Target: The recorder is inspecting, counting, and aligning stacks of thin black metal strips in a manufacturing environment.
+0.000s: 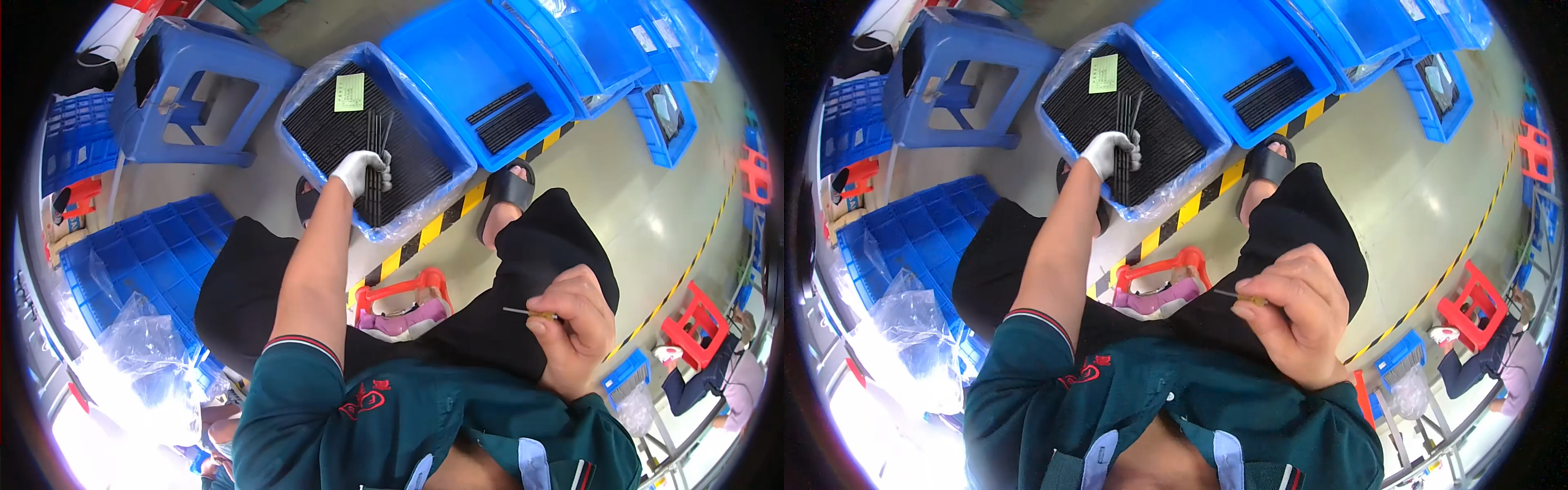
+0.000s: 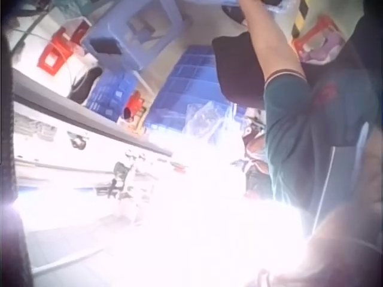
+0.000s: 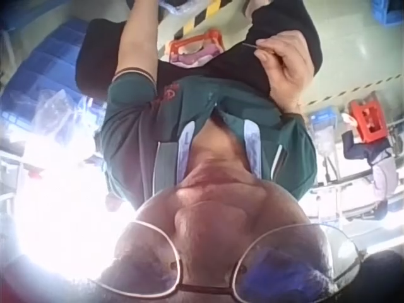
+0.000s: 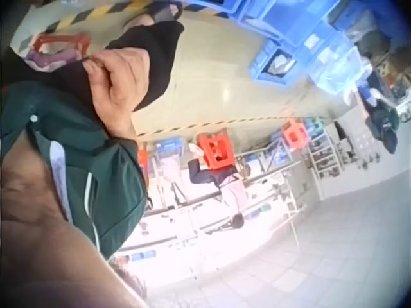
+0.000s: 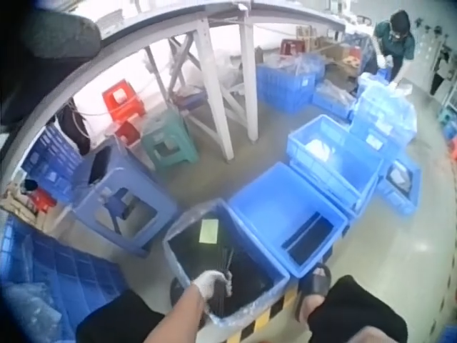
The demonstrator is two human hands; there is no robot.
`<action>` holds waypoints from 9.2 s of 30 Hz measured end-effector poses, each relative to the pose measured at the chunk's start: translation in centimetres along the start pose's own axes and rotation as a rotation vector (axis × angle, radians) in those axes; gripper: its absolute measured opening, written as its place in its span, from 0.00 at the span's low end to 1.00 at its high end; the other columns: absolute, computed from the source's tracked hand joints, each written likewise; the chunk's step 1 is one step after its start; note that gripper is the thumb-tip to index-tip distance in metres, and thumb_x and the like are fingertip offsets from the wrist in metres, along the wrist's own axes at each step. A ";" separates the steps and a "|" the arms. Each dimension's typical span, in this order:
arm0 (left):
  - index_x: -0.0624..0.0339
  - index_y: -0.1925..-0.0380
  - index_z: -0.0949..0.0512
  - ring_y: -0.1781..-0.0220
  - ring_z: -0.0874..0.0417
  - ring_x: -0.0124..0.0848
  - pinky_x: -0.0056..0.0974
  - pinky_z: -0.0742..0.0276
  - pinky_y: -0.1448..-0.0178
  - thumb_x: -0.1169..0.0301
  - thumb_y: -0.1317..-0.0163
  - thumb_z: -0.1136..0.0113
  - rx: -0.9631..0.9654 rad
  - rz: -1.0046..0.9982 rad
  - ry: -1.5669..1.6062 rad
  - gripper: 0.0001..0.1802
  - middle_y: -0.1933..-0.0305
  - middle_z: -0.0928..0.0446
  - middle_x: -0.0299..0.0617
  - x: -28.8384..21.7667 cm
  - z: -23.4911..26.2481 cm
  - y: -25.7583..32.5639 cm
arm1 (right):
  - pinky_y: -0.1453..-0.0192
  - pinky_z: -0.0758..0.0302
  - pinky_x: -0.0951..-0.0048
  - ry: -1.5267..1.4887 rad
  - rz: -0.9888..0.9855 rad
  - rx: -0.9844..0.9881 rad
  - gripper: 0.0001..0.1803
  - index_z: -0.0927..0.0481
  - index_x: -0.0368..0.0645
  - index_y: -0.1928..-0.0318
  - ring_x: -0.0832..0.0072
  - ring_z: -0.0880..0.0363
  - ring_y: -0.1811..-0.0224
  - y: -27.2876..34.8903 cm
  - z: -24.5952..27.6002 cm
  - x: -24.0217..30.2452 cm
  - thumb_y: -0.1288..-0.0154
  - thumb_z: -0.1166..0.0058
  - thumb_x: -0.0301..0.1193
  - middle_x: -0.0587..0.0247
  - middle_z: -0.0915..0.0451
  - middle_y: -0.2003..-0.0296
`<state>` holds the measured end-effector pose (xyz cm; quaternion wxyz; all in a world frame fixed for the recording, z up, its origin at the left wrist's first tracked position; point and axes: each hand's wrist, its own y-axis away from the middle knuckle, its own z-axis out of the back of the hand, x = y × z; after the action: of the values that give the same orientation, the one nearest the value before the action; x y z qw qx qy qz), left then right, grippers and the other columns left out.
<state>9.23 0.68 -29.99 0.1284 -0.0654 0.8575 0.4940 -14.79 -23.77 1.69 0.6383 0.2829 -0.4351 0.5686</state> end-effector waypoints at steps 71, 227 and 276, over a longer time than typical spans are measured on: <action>0.60 0.43 0.33 0.46 0.21 0.47 0.50 0.23 0.42 0.72 0.41 0.36 0.800 -0.113 0.160 0.26 0.50 0.26 0.46 5.1 -17.6 27.2 | 0.37 0.29 0.69 -0.689 0.047 0.778 0.09 0.18 0.41 0.62 0.67 0.22 0.43 -17.0 -7.2 1.9 0.33 0.44 0.34 0.53 0.17 0.51; 0.65 0.47 0.28 0.53 0.16 0.46 0.49 0.17 0.49 0.81 0.41 0.42 0.524 -0.498 0.299 0.20 0.54 0.21 0.52 1.9 -16.9 27.4 | 0.65 0.29 0.80 -0.477 -0.039 0.125 0.10 0.15 0.36 0.57 0.83 0.27 0.70 -10.8 -6.6 3.9 0.35 0.40 0.28 0.68 0.21 0.71; 0.63 0.54 0.24 0.61 0.15 0.37 0.43 0.17 0.56 0.81 0.40 0.43 0.283 -0.594 0.251 0.13 0.60 0.20 0.45 1.8 -16.5 26.9 | 0.66 0.24 0.75 0.076 0.353 -0.011 0.06 0.16 0.40 0.63 0.70 0.18 0.70 -10.4 -10.2 4.4 0.42 0.37 0.24 0.58 0.17 0.70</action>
<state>-1.49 0.00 -0.29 0.1680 -0.3537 0.8701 0.2994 -2.43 -14.90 2.20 0.5463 0.1770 -0.4567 0.6795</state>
